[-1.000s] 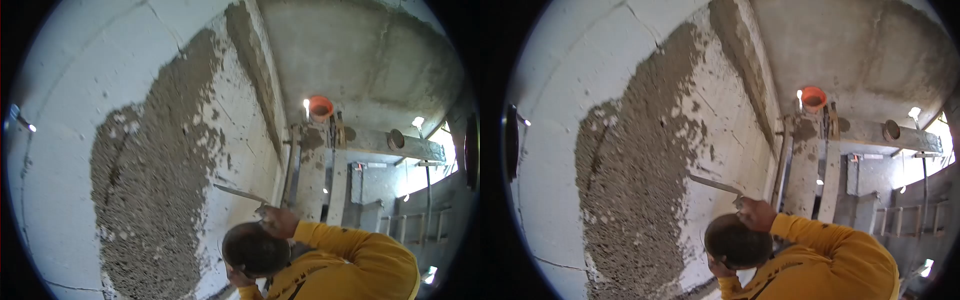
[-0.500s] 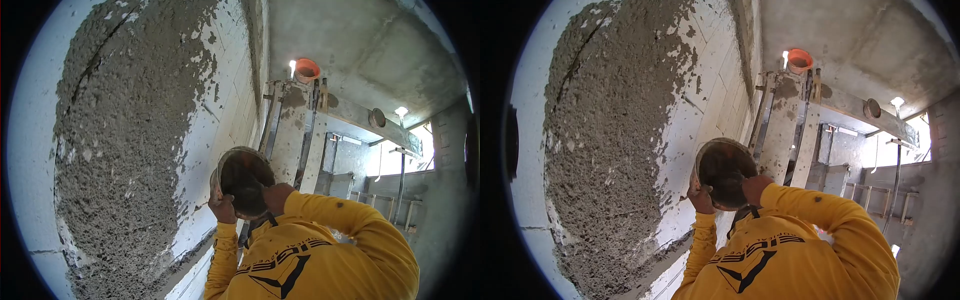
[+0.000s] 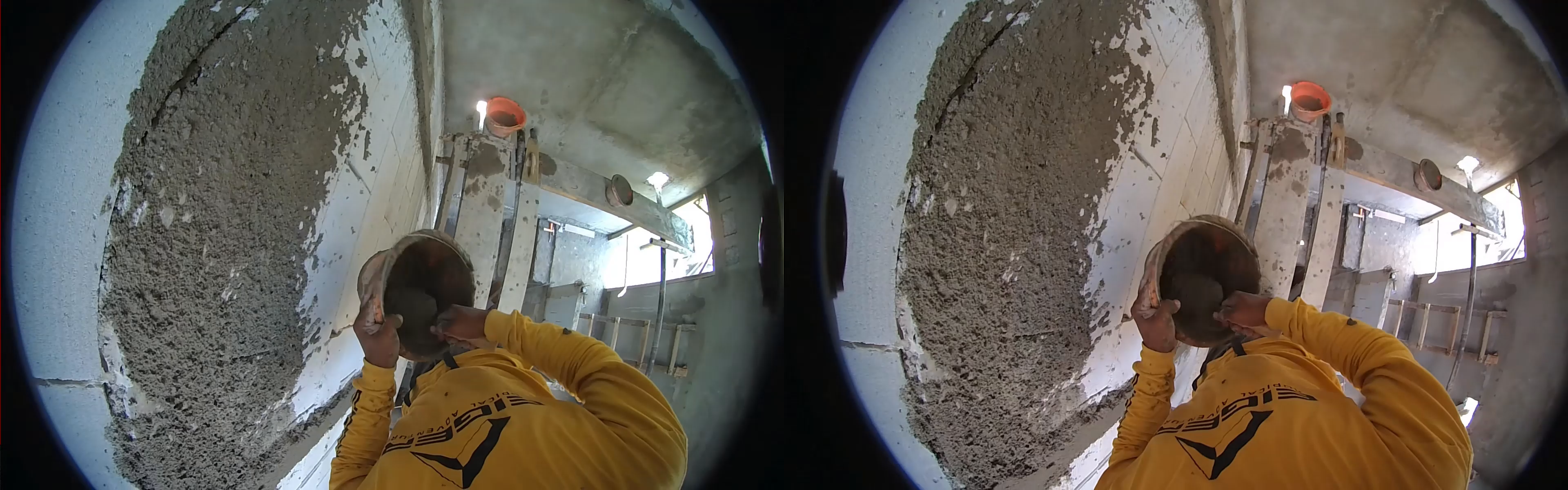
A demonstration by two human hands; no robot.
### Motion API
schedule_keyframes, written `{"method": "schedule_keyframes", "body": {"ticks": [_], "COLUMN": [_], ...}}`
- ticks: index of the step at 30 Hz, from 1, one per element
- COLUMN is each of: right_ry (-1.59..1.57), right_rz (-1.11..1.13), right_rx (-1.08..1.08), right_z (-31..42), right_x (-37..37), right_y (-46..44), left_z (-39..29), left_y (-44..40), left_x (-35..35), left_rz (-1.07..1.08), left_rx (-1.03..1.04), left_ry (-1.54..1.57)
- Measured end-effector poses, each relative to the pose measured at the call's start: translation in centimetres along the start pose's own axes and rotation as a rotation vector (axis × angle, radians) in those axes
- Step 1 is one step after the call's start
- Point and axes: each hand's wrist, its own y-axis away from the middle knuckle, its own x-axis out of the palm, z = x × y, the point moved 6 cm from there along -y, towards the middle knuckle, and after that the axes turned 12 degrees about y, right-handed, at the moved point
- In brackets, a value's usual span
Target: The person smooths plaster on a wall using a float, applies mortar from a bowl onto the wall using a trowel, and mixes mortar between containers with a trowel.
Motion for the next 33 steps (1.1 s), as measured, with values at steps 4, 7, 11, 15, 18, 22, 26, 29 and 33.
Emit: {"method": "schedule_keyframes", "body": {"ticks": [4,7,11,15,18,22,26,29,33], "right_ry": [0.194,0.226,-0.352,-0.977,-1.227,-1.359,-1.340,-1.250,-0.620], "right_rz": [-0.184,-0.288,-0.161,0.014,0.126,-0.111,-0.563,-1.044,-1.887], "right_rx": [-0.236,-0.233,0.051,-0.297,-0.498,-0.710,-0.855,-0.977,-0.793], "right_z": [1.4,0.2,1.0,2.6,2.1,2.7,1.8,2.6,4.9], "right_x": [0.1,0.2,-0.2,-0.5,-2.9,-10.8,-22.6,-32.3,-45.9], "right_y": [0.7,0.1,3.6,7.2,7.2,10.3,15.3,21.0,26.3], "left_z": [-2.9,-0.9,2.8,3.5,4.1,3.0,8.4,6.9,10.0], "left_y": [-0.4,-0.4,-1.0,-2.4,-2.9,-3.5,-5.7,-5.7,-6.5], "left_x": [-0.3,-1.5,-4.7,-5.0,-5.0,-3.7,-7.0,-5.1,-5.9], "left_rz": [-0.061,-0.190,-0.235,-0.336,-0.383,-0.436,-0.432,-0.504,-0.557], "left_rx": [0.088,-0.149,-0.124,-0.185,-0.143,-0.158,-0.152,-0.154,-0.155], "left_ry": [0.253,0.277,0.205,0.217,0.220,0.140,0.122,0.036,-0.056]}}
